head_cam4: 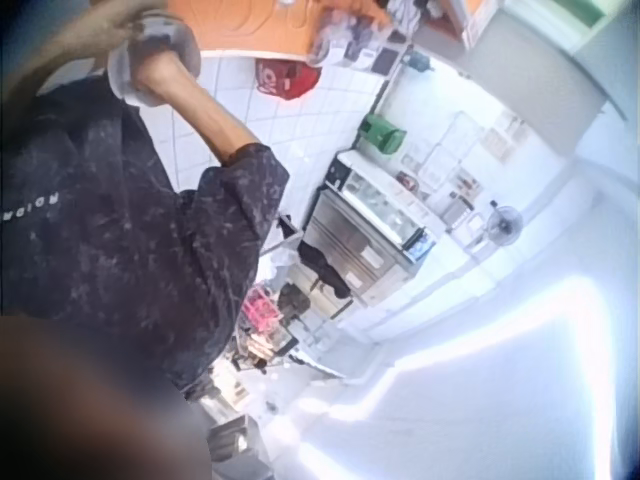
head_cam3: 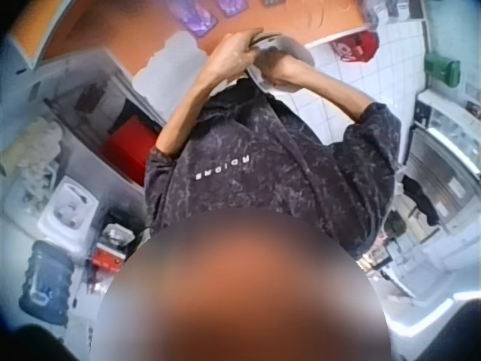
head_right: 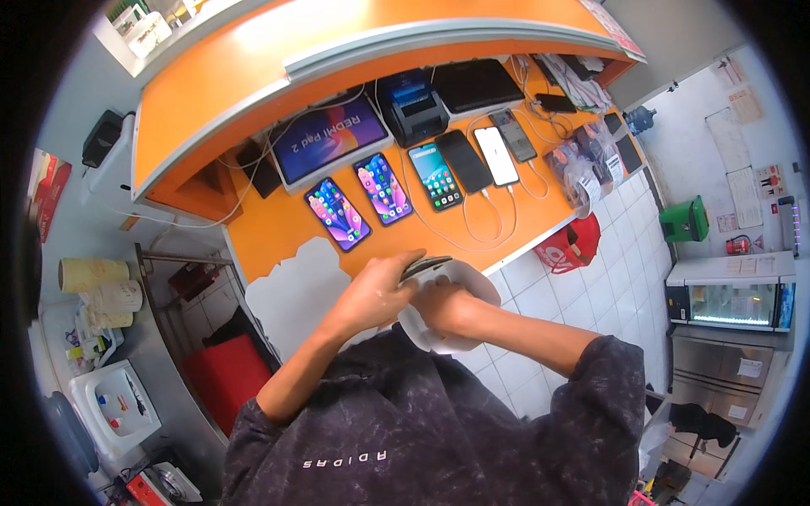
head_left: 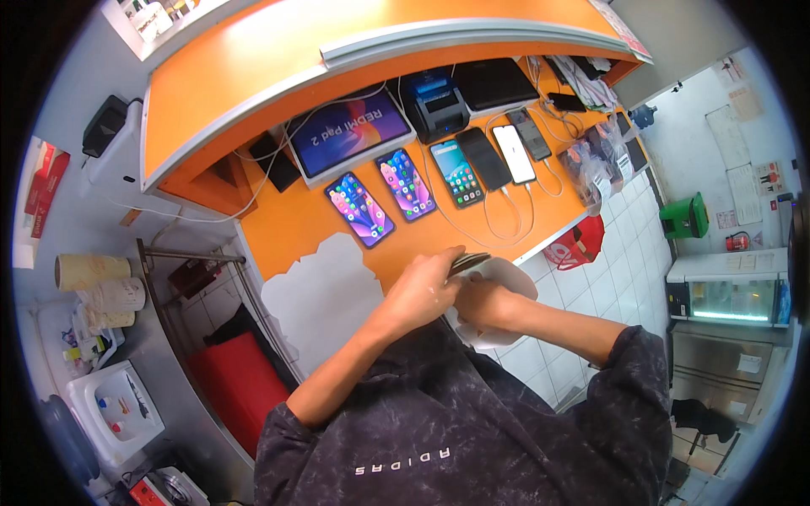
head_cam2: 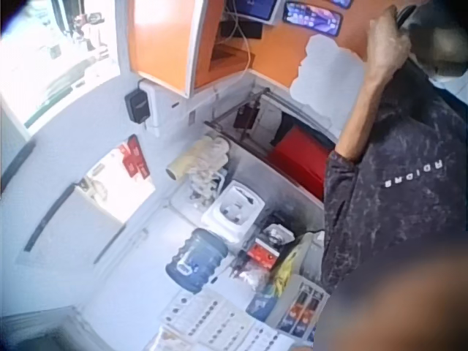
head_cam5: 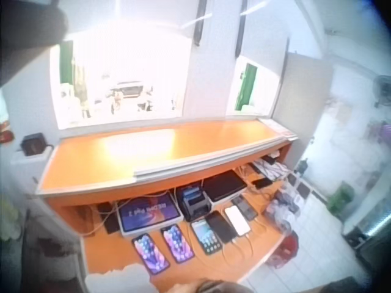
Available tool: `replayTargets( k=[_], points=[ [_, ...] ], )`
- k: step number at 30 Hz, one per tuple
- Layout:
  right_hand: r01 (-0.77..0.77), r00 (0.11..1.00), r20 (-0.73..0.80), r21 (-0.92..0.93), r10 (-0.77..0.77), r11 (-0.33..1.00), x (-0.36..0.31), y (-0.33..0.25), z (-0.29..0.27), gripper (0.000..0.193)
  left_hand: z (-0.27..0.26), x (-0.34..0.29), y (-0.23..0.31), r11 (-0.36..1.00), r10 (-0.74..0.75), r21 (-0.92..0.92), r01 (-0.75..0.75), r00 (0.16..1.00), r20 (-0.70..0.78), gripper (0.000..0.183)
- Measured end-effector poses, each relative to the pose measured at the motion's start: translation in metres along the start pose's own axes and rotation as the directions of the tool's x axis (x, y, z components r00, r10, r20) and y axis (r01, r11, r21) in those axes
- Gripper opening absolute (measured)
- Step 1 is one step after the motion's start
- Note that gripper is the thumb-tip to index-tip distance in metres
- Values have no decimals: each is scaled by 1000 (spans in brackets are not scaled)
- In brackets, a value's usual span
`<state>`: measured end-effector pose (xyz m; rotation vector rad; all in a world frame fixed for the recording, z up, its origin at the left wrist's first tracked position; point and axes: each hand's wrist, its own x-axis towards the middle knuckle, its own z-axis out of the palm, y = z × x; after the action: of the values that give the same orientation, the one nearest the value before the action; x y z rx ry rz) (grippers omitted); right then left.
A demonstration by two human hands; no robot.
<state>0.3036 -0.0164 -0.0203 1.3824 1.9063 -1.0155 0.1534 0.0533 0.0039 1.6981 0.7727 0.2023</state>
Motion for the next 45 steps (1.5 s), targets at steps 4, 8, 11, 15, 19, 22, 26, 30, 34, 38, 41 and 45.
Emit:
replayTargets(
  k=[4, 8, 11, 15, 19, 22, 26, 30, 34, 38, 41, 45],
  points=[
    [-61, 996, -65, 18, 62, 998, 3, 0, -2, 62, -2, 15, -1, 990, 21, 140, -25, 999, 32, 43],
    [-65, 995, -76, -40, 62, 997, 0, -4, -9, 38, 1, 12, -1, 990, 52, 129, -49, 999, -15, 42],
    [-13, 1000, 18, -16, 13, 1000, 4, -2, -23, 33, 1, 11, 3, 994, 21, 109, -19, 1000, -15, 40],
    [12, 999, 52, 61, -15, 998, 20, 6, -36, 33, -1, 18, -1, 992, -69, 112, 61, 995, 67, 43],
    [40, 999, 21, 10, -40, 999, 22, 7, -32, 31, -5, 20, -16, 999, 2, -45, -1, 999, 34, 54],
    [-10, 1000, -22, -26, 9, 1000, 2, -4, -34, 34, 0, -4, -21, 981, 68, -177, -83, 993, -92, 67],
    [-47, 994, -105, -50, 41, 998, -57, -18, -51, 40, 18, -65, -13, 938, 338, 51, -343, 868, -364, 65],
    [-123, 848, -471, 273, 244, 954, -111, -7, -59, 41, 17, -81, -11, 770, 552, 400, -496, 833, -31, 46],
    [-218, 681, -619, 340, 392, 915, -84, 6, -42, 52, 20, -69, -3, 566, 520, 667, -485, 838, 168, 28],
    [-181, 653, -568, 524, 500, 832, -51, 22, -26, 28, 19, -62, 8, 494, 424, 754, -433, 877, 225, 13],
    [-182, 643, -617, 452, 454, 873, -45, 25, -18, 18, 20, -62, 13, 519, 363, 752, -407, 901, 238, 10],
    [-222, 618, -651, 392, 440, 893, -40, 24, -14, 16, 20, -57, 13, 558, 282, 724, -406, 913, 295, 10]
  ],
)
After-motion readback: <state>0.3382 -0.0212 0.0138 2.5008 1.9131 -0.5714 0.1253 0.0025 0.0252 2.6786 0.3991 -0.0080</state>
